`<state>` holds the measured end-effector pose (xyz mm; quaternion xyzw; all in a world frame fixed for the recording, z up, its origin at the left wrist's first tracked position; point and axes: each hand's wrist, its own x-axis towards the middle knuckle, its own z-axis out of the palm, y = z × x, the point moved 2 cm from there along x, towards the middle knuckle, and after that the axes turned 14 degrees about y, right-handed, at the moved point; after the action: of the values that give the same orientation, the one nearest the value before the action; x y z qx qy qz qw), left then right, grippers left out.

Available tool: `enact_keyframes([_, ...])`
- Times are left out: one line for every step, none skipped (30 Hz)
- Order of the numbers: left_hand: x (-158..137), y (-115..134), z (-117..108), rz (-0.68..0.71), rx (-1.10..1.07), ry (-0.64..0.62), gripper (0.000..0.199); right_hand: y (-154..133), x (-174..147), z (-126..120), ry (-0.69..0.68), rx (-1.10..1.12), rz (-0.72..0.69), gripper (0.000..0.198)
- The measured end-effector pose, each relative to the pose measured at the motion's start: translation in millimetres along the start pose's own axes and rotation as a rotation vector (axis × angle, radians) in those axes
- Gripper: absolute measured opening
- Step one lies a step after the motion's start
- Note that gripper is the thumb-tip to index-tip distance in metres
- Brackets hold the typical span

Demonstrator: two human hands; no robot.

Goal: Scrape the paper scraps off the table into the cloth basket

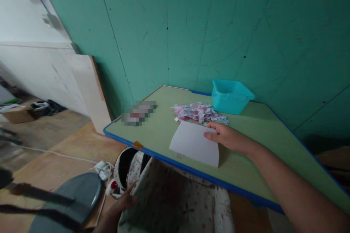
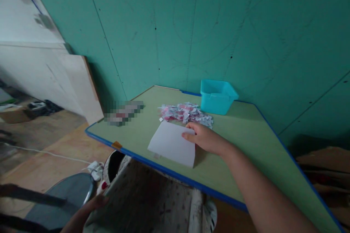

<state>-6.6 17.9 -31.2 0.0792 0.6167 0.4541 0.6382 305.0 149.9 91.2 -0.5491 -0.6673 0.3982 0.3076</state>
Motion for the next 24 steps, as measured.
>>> enact_keyframes([1,0,-2,-0.009,-0.02,0.009,0.037,-1,-1,-1,-0.013,0.002,0.01,0.027])
enact_keyframes([3,0,-4,-0.027,-0.044,0.025,0.037,-2,-2,-2,-0.027,0.005,0.021,0.027])
enact_keyframes([3,1,-5,-0.049,-0.064,0.043,0.038,-2,-3,-4,-0.041,0.01,0.031,0.027])
enact_keyframes([4,3,-7,-0.067,-0.067,0.057,0.04,-3,-3,-5,-0.05,0.016,0.037,0.027])
enact_keyframes([3,4,-7,-0.088,-0.052,0.076,0.042,-4,-3,-6,-0.05,0.022,0.039,0.027])
enact_keyframes([2,6,-7,-0.112,-0.027,0.095,0.044,-4,-3,-7,-0.044,0.027,0.036,0.027])
enact_keyframes([0,8,-6,-0.133,-0.003,0.105,0.046,-4,-2,-7,-0.03,0.03,0.029,0.027])
enact_keyframes([-2,11,-4,-0.144,0.015,0.102,0.047,-5,-1,-6,-0.013,0.034,0.021,0.027])
enact_keyframes([-6,12,-1,-0.149,0.027,0.083,0.049,-5,1,-5,0.005,0.038,0.011,0.028])
enact_keyframes([-9,13,2,-0.148,0.026,0.058,0.05,-5,2,-3,0.019,0.039,0.001,0.027])
enact_keyframes([-13,14,6,-0.137,0.01,0.032,0.052,-5,4,-1,0.029,0.036,-0.008,0.027])
enact_keyframes([-16,14,10,-0.121,-0.011,0.014,0.055,-5,5,1,0.032,0.031,-0.016,0.027])
enact_keyframes([-19,14,13,-0.107,-0.028,0.007,0.057,-5,6,3,0.031,0.026,-0.019,0.027])
enact_keyframes([-21,14,15,-0.101,-0.039,0.01,0.06,-5,6,5,0.024,0.024,-0.018,0.027])
enact_keyframes([-22,13,17,-0.099,-0.047,0.014,0.062,-5,6,6,0.014,0.025,-0.013,0.027])
enact_keyframes([-23,13,18,-0.099,-0.05,0.012,0.062,-4,6,6,0.002,0.029,-0.005,0.027])
enact_keyframes([-23,12,19,-0.104,-0.049,0.002,0.062,-4,6,6,-0.008,0.034,0.005,0.027])
enact_keyframes([-22,12,19,-0.109,-0.047,-0.006,0.061,-4,5,5,-0.017,0.038,0.013,0.027])
enact_keyframes([-22,12,18,-0.107,-0.046,-0.008,0.06,-4,4,4,-0.022,0.037,0.02,0.027])
enact_keyframes([-20,12,16,-0.101,-0.045,-0.002,0.06,-4,3,2,-0.027,0.033,0.027,0.027])
enact_keyframes([-19,12,14,-0.101,-0.041,0.017,0.061,-4,2,0,-0.037,0.031,0.036,0.027])
enact_keyframes([-17,12,12,-0.102,-0.041,0.04,0.062,-4,1,-2,-0.047,0.031,0.047,0.028])
enact_keyframes([-15,12,10,-0.107,-0.045,0.059,0.064,-4,0,-4,-0.059,0.03,0.059,0.029])
enact_keyframes([-14,12,8,-0.115,-0.049,0.075,0.065,-4,0,-5,-0.068,0.03,0.068,0.03])
